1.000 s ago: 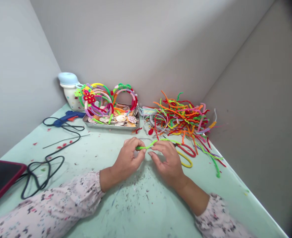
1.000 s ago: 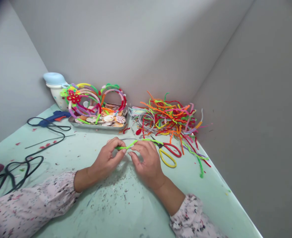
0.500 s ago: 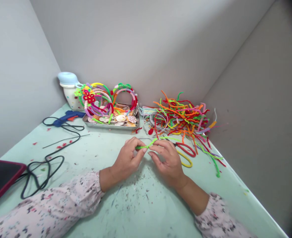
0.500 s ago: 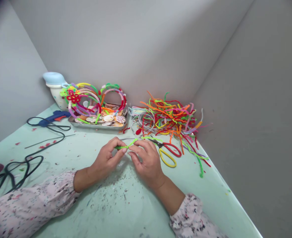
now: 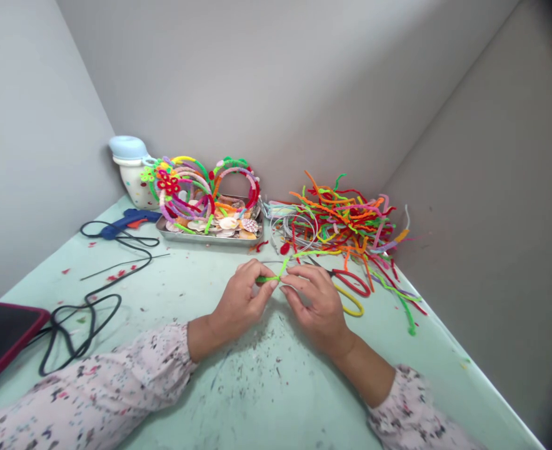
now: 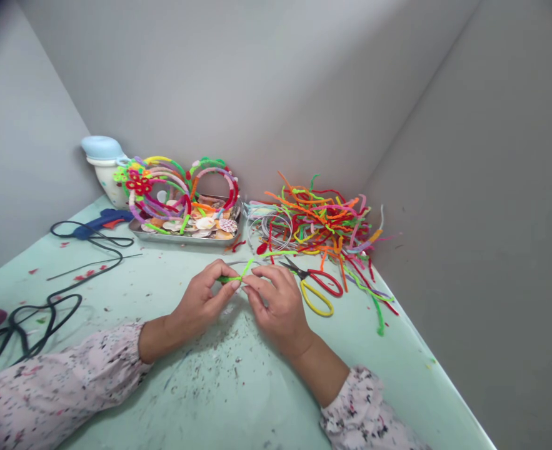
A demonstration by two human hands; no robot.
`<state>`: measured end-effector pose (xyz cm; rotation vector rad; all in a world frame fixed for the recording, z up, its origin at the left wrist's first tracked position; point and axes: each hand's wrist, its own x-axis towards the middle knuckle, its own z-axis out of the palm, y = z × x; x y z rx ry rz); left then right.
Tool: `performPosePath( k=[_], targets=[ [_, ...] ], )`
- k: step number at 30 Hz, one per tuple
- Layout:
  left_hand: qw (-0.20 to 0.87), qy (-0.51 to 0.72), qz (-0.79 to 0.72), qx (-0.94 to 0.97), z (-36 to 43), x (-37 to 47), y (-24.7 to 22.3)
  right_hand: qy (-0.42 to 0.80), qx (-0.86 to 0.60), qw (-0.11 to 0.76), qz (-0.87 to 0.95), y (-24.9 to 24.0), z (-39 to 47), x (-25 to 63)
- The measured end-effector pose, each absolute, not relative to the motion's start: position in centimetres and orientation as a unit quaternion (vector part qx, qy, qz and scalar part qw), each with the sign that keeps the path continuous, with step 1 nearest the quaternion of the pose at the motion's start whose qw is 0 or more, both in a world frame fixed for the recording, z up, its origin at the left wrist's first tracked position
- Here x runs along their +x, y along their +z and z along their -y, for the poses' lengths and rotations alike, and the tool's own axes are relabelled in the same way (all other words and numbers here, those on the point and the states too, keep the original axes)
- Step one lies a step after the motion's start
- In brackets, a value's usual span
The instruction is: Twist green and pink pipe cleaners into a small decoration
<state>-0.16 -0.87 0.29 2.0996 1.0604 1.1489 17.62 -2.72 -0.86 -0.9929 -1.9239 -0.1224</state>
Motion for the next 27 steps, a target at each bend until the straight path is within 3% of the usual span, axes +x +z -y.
performPosePath(
  k=[27],
  targets=[
    [0.247,0.404,-0.361,0.803,0.85,-0.04,0.45,-0.058,-0.414,0.443,0.793,-0.86,2.62,17.60]
  ],
)
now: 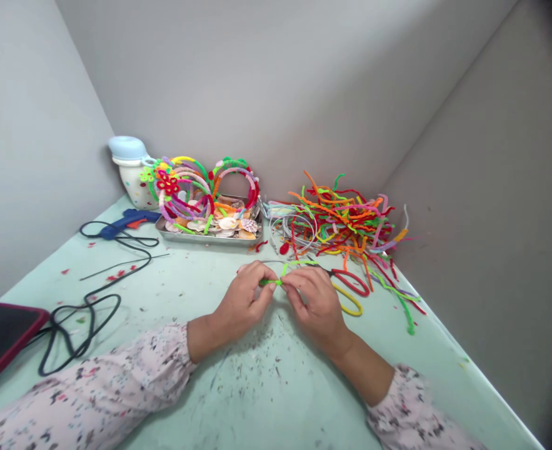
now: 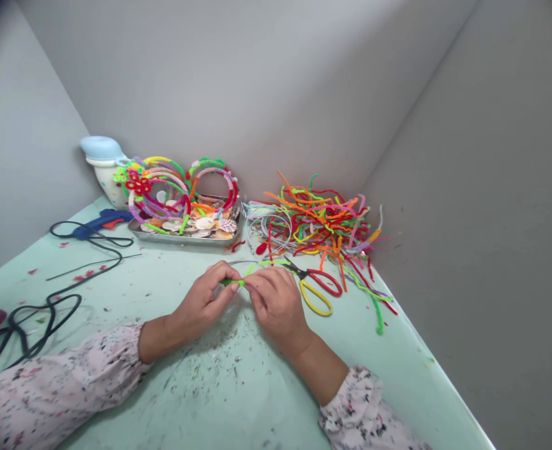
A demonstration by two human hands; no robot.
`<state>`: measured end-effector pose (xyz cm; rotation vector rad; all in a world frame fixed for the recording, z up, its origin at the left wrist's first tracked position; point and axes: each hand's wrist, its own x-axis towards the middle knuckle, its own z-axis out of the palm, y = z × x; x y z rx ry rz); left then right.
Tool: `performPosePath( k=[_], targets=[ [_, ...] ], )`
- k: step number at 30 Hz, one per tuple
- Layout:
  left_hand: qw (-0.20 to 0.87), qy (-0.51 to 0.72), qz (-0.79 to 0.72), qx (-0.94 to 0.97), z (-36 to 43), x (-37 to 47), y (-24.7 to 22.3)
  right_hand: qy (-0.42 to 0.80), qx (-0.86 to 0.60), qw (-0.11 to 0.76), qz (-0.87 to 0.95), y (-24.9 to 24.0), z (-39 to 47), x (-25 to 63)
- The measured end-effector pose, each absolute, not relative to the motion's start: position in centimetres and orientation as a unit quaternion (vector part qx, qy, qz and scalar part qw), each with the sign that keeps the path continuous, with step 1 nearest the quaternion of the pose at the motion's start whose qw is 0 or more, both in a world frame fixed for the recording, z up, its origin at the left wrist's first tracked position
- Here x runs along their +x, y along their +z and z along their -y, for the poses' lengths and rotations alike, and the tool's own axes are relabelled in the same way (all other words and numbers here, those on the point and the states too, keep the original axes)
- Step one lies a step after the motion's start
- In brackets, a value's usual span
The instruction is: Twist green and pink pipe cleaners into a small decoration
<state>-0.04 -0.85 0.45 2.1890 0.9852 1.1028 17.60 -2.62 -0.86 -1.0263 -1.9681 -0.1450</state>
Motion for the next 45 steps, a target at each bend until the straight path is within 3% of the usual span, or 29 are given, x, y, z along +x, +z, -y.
performPosePath(
  k=[25,45],
  targets=[
    [0.217,0.395,-0.345,0.823,0.78,-0.04,-0.10,0.069,-0.452,0.441,0.772,-0.37,2.93,17.14],
    [0.215,0.401,-0.339,0.823,0.85,0.00,0.07,0.094,-0.463,0.439,0.764,-0.28,3.12,17.22]
  ],
)
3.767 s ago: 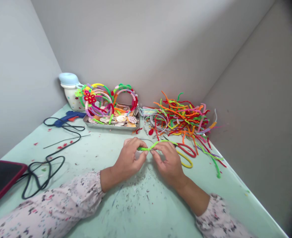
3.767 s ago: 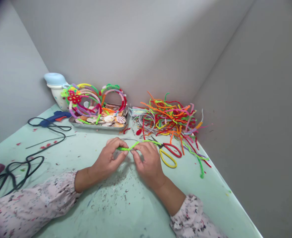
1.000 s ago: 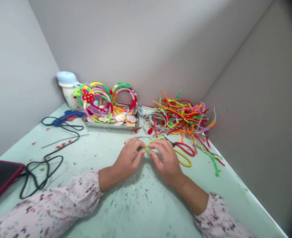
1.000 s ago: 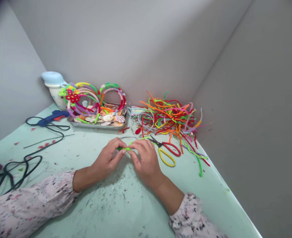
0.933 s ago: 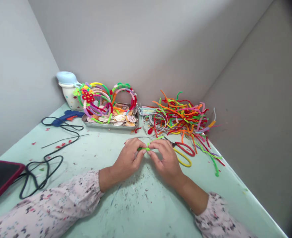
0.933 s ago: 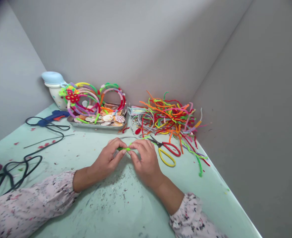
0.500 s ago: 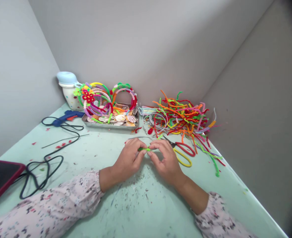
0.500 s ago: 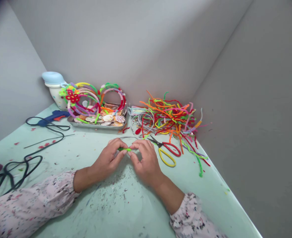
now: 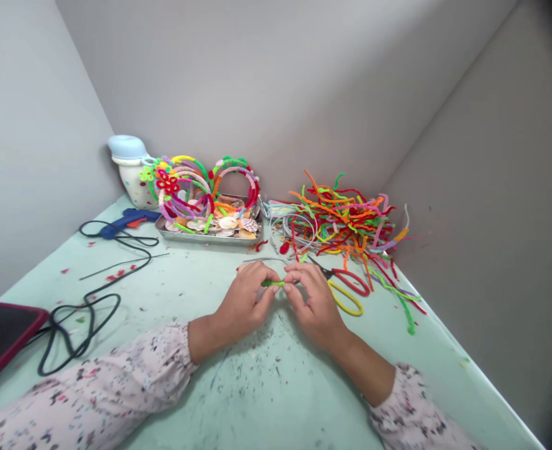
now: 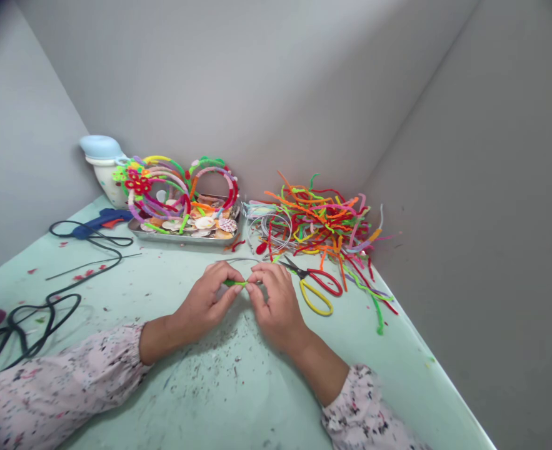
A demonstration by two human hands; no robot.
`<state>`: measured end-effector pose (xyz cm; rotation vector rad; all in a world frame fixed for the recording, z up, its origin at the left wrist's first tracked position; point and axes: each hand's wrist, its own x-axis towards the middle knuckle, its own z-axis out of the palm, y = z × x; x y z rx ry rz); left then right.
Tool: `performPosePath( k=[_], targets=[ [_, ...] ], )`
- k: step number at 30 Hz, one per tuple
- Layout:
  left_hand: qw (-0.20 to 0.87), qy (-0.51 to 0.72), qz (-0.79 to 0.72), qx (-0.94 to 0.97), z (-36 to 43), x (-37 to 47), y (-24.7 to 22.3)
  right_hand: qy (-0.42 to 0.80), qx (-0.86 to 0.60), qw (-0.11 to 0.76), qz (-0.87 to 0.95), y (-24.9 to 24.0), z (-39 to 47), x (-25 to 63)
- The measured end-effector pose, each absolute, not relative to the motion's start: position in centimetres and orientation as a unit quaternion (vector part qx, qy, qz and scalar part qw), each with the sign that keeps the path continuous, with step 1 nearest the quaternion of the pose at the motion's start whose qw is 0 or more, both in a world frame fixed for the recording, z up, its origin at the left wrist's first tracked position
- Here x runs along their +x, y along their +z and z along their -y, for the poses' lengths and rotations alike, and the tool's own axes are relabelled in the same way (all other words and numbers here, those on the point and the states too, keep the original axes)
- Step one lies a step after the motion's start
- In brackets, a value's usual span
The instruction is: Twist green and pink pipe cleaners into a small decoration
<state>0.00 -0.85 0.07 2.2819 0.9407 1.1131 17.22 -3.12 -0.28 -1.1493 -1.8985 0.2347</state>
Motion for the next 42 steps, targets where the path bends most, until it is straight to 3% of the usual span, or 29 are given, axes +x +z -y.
performPosePath(
  k=[42],
  targets=[
    [0.206,0.379,-0.331,0.839,0.94,0.03,0.56,0.174,-0.454,0.419,0.767,-0.50,3.01,17.60]
  ],
)
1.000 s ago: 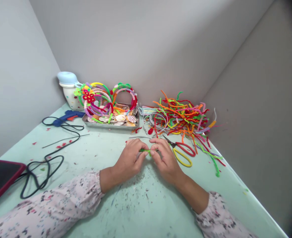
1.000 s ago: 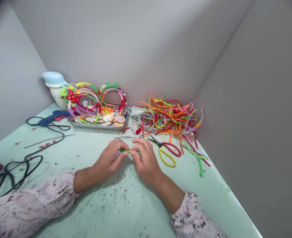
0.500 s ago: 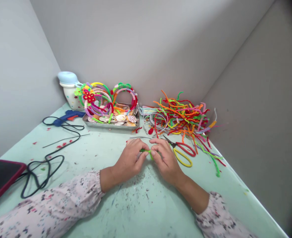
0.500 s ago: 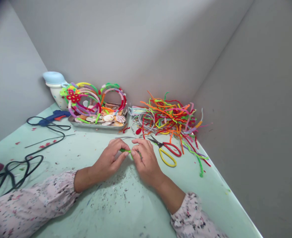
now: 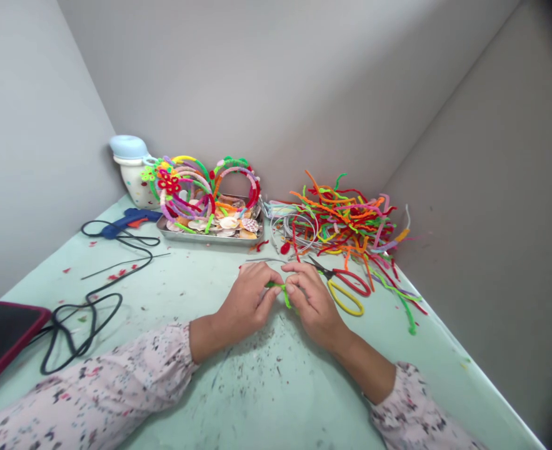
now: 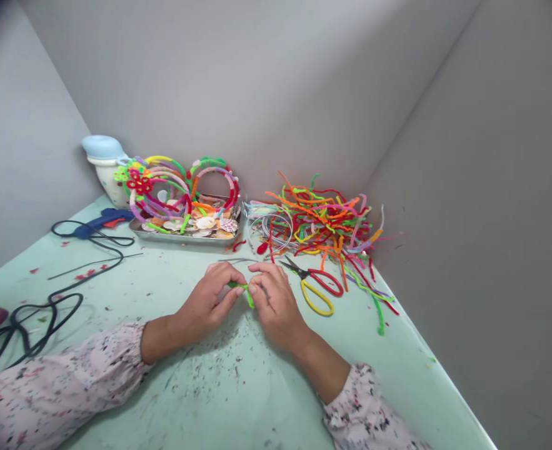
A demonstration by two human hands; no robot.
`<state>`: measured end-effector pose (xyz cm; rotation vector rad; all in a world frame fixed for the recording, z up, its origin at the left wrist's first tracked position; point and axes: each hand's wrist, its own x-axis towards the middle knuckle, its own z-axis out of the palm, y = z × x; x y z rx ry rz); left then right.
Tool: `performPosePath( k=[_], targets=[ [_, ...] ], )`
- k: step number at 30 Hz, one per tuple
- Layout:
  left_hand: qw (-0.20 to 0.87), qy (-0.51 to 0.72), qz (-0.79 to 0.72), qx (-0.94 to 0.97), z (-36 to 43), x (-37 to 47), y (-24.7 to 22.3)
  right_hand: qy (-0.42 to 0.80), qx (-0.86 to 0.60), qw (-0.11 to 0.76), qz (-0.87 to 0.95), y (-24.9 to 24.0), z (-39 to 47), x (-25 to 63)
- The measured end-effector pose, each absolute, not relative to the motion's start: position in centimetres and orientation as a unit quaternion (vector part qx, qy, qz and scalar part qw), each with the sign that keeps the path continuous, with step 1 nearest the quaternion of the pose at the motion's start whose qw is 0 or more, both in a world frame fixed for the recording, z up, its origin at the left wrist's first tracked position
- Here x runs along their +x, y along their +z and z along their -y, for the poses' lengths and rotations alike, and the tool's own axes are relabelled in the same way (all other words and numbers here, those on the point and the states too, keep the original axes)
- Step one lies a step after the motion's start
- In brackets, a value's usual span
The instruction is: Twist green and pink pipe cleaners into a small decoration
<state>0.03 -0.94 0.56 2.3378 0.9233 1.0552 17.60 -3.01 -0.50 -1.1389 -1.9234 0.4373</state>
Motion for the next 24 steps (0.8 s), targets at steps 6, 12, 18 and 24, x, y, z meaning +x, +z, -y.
performPosePath(
  k=[6,12,18,24],
  targets=[
    [0.203,0.377,-0.331,0.841,1.00,0.01,0.61,0.184,-0.451,0.423,0.764,-0.50,3.06,17.61],
    [0.207,0.387,-0.330,0.836,0.91,0.00,0.49,0.166,-0.467,0.431,0.754,-0.34,3.06,17.47],
    [0.199,0.373,-0.327,0.845,0.98,-0.01,0.51,0.190,-0.462,0.427,0.754,-0.45,3.05,17.64],
    [0.199,0.366,-0.330,0.847,1.06,-0.02,0.56,0.198,-0.460,0.419,0.757,-0.44,2.93,17.61]
  ],
)
